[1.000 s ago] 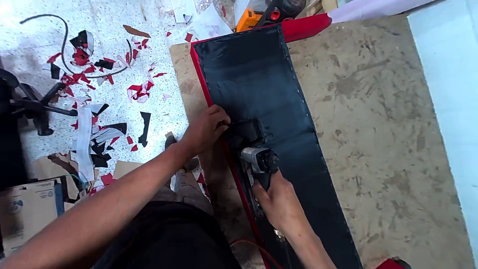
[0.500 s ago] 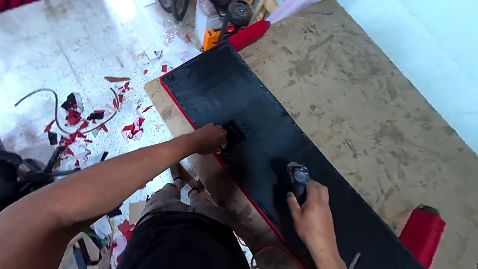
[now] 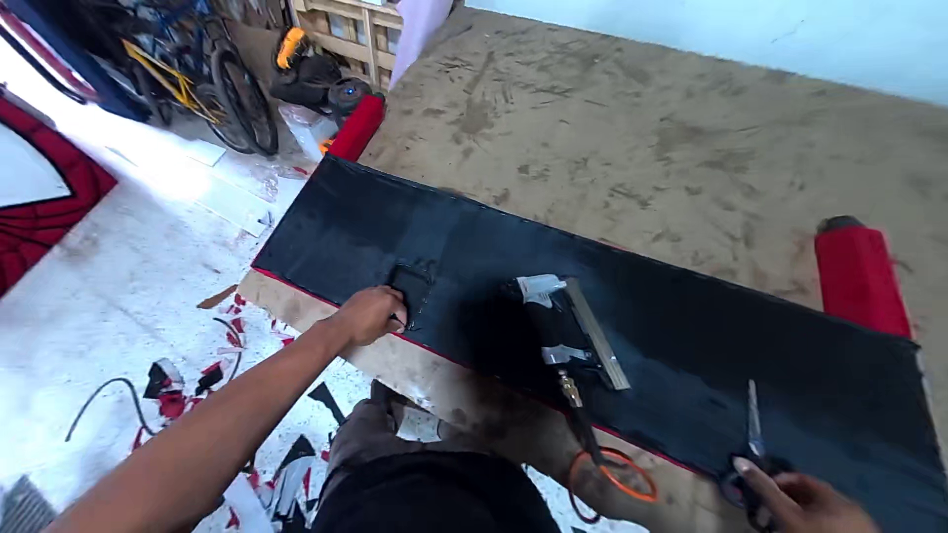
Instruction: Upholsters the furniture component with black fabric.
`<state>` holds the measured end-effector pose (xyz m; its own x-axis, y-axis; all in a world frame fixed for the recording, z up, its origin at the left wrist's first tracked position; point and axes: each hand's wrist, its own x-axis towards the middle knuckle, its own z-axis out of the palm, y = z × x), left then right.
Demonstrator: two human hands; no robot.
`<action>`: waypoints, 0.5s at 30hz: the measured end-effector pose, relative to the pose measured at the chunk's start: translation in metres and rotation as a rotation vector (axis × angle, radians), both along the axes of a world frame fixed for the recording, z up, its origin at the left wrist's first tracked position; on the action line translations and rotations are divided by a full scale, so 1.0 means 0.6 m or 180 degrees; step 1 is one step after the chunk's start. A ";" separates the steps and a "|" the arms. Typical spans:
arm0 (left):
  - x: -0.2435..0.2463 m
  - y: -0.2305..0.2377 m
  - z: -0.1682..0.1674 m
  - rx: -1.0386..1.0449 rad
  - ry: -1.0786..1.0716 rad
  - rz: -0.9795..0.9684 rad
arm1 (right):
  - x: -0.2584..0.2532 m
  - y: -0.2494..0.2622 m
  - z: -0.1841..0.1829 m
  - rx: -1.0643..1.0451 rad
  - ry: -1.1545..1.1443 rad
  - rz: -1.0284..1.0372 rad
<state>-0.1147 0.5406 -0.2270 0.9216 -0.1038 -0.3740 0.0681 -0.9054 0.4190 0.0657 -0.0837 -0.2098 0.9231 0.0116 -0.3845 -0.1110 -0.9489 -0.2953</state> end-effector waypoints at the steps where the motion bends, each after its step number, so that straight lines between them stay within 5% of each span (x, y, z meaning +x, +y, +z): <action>1: -0.002 0.000 -0.002 -0.0026 -0.0013 -0.0006 | -0.009 -0.008 0.001 0.0047 -0.0016 0.0009; 5: 0.001 0.014 0.001 -0.0288 0.0015 0.0015 | -0.035 -0.019 0.000 0.0196 -0.0116 0.0257; 8: -0.005 0.011 -0.007 -0.0371 0.0017 -0.0040 | -0.035 -0.038 -0.002 -0.0032 0.0269 -0.0158; 11: -0.004 0.023 0.000 -0.0296 -0.0006 -0.0014 | -0.043 0.012 0.051 0.1080 0.0724 -0.0671; 13: -0.009 0.029 -0.007 -0.0419 -0.0076 0.0014 | -0.063 0.086 0.094 0.2033 0.1112 -0.0131; 15: -0.006 0.032 -0.009 -0.0458 -0.0083 -0.0022 | -0.084 0.197 0.106 0.2108 0.0975 0.1072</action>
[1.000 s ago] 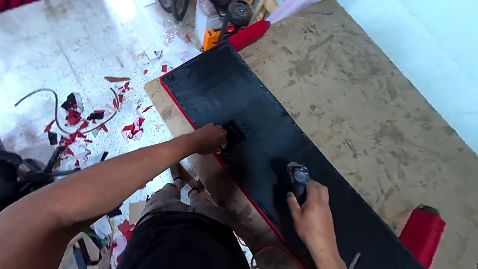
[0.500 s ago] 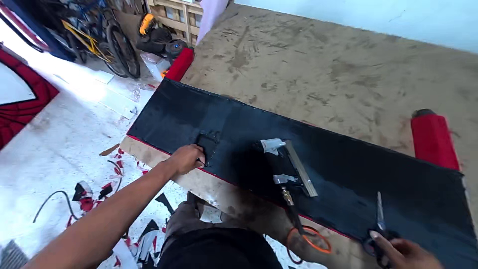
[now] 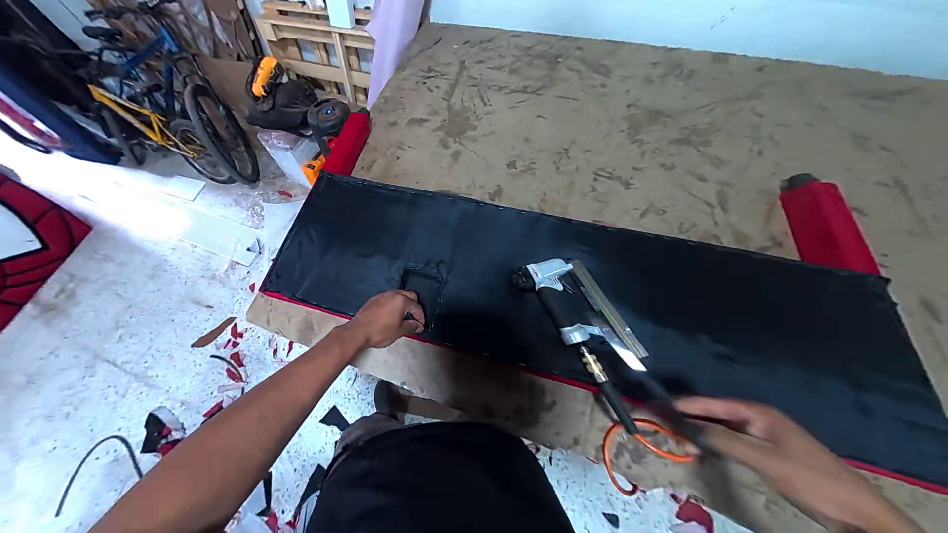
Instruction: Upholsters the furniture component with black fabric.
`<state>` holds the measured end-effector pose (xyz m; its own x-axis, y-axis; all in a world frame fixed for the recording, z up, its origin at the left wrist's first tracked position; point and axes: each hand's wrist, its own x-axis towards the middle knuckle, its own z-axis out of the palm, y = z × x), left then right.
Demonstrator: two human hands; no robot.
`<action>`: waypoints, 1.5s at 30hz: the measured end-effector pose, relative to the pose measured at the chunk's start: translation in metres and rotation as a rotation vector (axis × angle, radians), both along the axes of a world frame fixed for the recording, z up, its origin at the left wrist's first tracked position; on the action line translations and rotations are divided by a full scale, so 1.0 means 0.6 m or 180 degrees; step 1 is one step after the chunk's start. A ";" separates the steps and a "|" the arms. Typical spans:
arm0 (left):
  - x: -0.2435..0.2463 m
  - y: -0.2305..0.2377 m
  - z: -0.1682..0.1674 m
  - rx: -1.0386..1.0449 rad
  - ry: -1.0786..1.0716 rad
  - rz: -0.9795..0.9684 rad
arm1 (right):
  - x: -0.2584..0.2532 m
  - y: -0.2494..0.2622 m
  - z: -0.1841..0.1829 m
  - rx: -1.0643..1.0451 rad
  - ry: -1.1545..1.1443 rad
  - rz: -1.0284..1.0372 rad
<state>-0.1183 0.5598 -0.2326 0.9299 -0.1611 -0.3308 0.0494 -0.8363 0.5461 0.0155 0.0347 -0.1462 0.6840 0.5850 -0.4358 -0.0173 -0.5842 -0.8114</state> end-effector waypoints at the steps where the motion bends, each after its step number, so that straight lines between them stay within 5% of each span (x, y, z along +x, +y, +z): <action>1: 0.004 0.000 0.003 0.0041 0.0003 -0.0044 | -0.009 0.066 -0.002 -0.0077 -0.0428 0.0495; 6: 0.008 -0.001 0.005 0.0249 -0.0069 -0.0119 | -0.022 0.302 -0.026 -0.0993 -0.1327 0.1949; 19: 0.052 -0.003 0.021 0.0705 0.0160 -0.0783 | 0.006 0.379 -0.124 -0.1128 -0.1683 0.2917; 45: 0.073 0.059 0.068 -0.0199 0.0086 -0.0974 | -0.073 0.469 -0.137 -0.0748 -0.1479 0.2331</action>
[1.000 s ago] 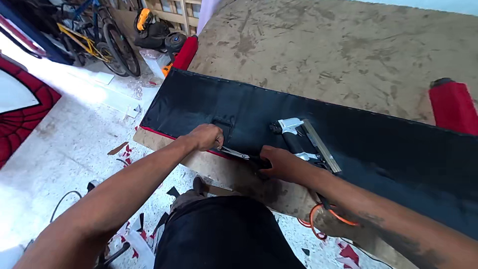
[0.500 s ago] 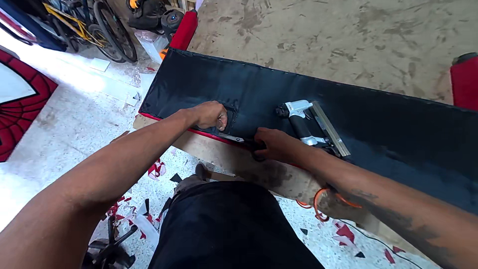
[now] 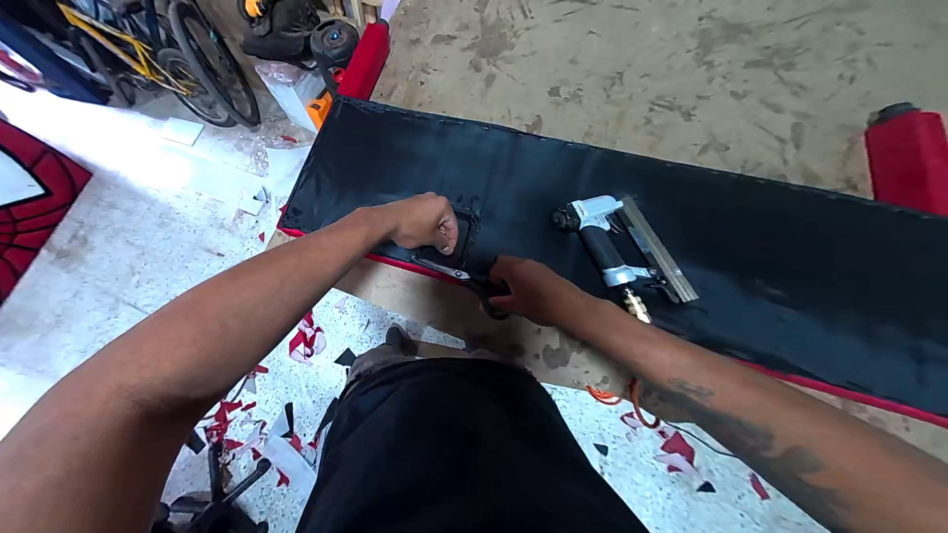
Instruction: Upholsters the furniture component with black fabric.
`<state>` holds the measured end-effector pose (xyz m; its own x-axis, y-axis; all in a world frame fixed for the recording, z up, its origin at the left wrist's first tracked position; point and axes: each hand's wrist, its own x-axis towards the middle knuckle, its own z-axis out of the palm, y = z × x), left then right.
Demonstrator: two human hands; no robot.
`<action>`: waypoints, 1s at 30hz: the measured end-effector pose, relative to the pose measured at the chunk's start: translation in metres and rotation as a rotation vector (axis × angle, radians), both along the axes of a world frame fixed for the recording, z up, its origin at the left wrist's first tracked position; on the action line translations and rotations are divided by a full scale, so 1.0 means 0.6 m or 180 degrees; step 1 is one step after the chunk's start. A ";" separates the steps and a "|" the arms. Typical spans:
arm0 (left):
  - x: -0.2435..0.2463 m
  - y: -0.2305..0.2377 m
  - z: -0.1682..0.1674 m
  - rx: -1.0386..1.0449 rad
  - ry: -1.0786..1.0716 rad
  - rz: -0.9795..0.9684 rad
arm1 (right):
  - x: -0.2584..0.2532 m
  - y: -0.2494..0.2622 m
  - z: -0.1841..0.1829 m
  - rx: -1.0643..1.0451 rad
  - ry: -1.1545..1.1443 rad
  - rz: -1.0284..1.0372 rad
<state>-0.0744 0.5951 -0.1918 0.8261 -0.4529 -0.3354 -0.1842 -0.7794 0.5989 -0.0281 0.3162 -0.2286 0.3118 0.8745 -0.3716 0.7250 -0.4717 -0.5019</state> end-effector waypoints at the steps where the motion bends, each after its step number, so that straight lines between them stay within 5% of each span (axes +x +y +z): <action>1: -0.001 0.006 0.001 -0.0036 -0.0018 0.0032 | -0.005 -0.002 0.002 0.0037 -0.0039 -0.0018; 10: -0.026 0.038 0.042 -0.0895 -0.0409 0.0686 | -0.050 0.014 0.009 0.0308 -0.0183 -0.0324; 14: -0.159 0.114 0.086 -0.1433 -0.0012 0.1050 | -0.010 -0.095 0.046 0.0797 -0.0329 -0.1149; 16: -0.285 0.143 0.055 -0.0817 0.1245 0.0994 | -0.005 -0.152 0.060 0.0928 -0.0477 -0.1640; 18: -0.385 0.151 -0.006 0.0602 0.2332 0.0684 | -0.014 -0.202 0.070 0.1021 -0.0658 -0.2105; 20: -0.448 0.144 -0.060 0.1215 0.2633 0.0917 | -0.027 -0.255 0.083 0.0922 -0.0769 -0.2568; 24: -0.434 0.033 -0.097 0.0163 0.1635 0.2259 | -0.044 -0.471 0.093 0.0610 -0.0752 -0.4173; 30: -0.246 -0.225 -0.061 -0.0594 0.0825 0.2240 | -0.003 -0.896 0.034 -0.0599 -0.0562 -0.5677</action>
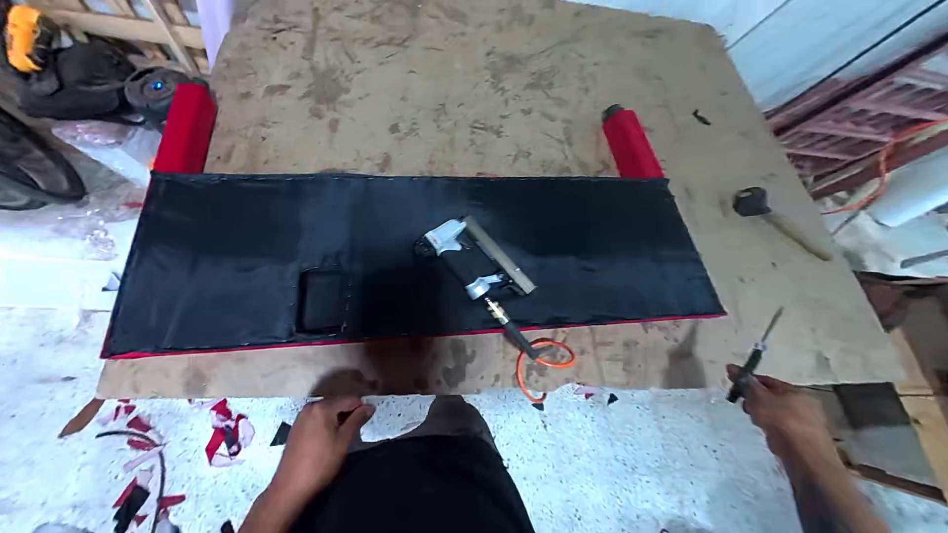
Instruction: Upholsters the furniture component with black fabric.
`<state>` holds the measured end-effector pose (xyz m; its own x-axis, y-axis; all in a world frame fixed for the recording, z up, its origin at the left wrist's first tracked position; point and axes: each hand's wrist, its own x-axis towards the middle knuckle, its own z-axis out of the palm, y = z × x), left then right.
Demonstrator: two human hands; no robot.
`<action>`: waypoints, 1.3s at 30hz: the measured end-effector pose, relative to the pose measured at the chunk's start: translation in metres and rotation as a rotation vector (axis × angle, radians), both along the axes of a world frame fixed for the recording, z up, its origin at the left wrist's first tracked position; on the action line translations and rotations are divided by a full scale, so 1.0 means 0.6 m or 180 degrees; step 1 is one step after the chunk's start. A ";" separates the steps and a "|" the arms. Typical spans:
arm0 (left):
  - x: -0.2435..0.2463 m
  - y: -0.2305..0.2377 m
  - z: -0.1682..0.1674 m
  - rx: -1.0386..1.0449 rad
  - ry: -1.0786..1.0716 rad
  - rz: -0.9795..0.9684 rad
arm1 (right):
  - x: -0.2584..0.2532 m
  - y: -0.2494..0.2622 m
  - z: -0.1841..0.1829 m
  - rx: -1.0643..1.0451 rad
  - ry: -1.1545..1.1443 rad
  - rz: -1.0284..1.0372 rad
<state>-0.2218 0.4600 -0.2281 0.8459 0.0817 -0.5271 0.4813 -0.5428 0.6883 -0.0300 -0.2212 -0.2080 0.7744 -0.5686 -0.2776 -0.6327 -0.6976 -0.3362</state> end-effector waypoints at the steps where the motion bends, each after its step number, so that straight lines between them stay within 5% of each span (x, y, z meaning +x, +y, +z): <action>1: 0.045 -0.041 0.017 -0.0104 -0.0108 0.0081 | 0.016 -0.051 -0.008 -0.0040 0.0097 -0.0120; 5: 0.246 -0.171 0.024 -0.0328 -0.0236 0.1020 | 0.108 -0.188 -0.033 0.0122 0.0306 -0.0423; 9: 0.372 -0.242 0.000 0.0460 -0.0157 0.1446 | 0.169 -0.213 -0.051 0.0655 -0.0128 -0.0392; 13: 0.425 -0.296 -0.006 0.1245 0.0501 0.1195 | 0.215 -0.313 -0.149 0.0120 -0.0311 -0.0062; 20: 0.432 -0.264 0.024 0.1667 0.0459 0.1430 | 0.295 -0.396 -0.197 -0.0285 0.0037 -0.1117; 26: 0.393 -0.182 0.022 0.2270 -0.0076 0.1066 | 0.321 -0.460 -0.193 -0.0191 0.0484 -0.0901; 30: 0.411 -0.362 0.016 0.2093 -0.1262 0.0167 | 0.304 -0.477 -0.186 -0.0020 0.0682 -0.0764; 34: 0.405 -0.596 -0.035 0.1660 -0.0854 -0.1580 | 0.320 -0.479 -0.176 -0.0310 0.0956 -0.0420; 39: 0.400 -0.619 -0.031 0.1641 -0.0524 -0.1596 | 0.356 -0.499 -0.146 0.0247 0.1167 -0.0350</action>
<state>0.0180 0.0884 -0.2467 0.9116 -0.1326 -0.3891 0.0027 -0.9446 0.3283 0.1836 -0.5207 -0.2957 0.5514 -0.6092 -0.5700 -0.7903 -0.6002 -0.1230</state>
